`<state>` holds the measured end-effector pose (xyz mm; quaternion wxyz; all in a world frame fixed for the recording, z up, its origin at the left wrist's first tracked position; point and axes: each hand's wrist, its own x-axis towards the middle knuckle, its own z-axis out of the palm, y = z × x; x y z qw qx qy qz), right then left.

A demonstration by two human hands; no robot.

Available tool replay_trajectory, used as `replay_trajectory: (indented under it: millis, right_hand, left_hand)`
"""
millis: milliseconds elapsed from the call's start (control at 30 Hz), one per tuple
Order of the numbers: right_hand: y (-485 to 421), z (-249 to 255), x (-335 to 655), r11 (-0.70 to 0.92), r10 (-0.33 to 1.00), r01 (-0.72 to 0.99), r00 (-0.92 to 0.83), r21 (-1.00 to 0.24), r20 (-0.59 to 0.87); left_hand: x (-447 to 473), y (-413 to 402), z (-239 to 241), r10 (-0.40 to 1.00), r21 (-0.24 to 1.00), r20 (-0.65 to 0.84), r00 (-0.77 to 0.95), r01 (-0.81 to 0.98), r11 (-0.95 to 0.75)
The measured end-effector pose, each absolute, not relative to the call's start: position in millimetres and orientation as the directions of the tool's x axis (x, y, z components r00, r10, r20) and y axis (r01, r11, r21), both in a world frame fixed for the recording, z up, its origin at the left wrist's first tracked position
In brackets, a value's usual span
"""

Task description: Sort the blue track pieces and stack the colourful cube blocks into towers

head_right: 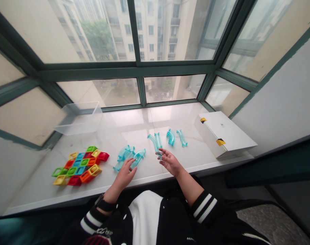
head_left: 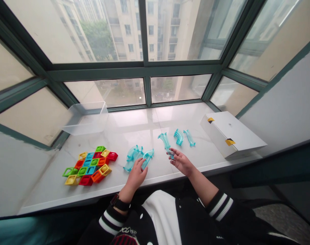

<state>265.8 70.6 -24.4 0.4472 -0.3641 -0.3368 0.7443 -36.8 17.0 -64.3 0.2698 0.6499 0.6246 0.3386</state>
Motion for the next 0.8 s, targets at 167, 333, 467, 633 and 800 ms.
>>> replay_trajectory:
  millis: [167,333,467,633,800]
  right_hand:
    - [65.0,-21.8,281.6,-0.406,0.888,-0.404,-0.385,-0.820,-0.250]
    - [57.8,-29.7,293.5,-0.412,0.894,-0.438,-0.366,-0.799,-0.260]
    - [56.1,-30.9,309.8,-0.386,0.916,-0.466,-0.295,-0.796,-0.272]
    - [69.1,-28.2,348.6,-0.269,0.961,-0.498,-0.085,-0.824,-0.262]
    - [95.5,-31.0,391.4,-0.116,0.953,-0.328,0.231,-0.937,-0.199]
  left_hand:
    - [-26.3,14.6,-44.5,0.994,0.831,0.098,0.047,0.546,-0.108]
    - [-4.0,7.4,-48.7,0.987,0.887,-0.008,0.163,0.456,-0.068]
    - [16.0,4.1,-61.4,0.960,0.884,-0.027,0.278,0.455,-0.107]
    - [30.7,9.9,-71.4,0.882,0.787,0.163,0.443,0.480,-0.387]
    - [33.8,15.8,-73.4,0.852,0.709,0.209,0.480,0.525,-0.471]
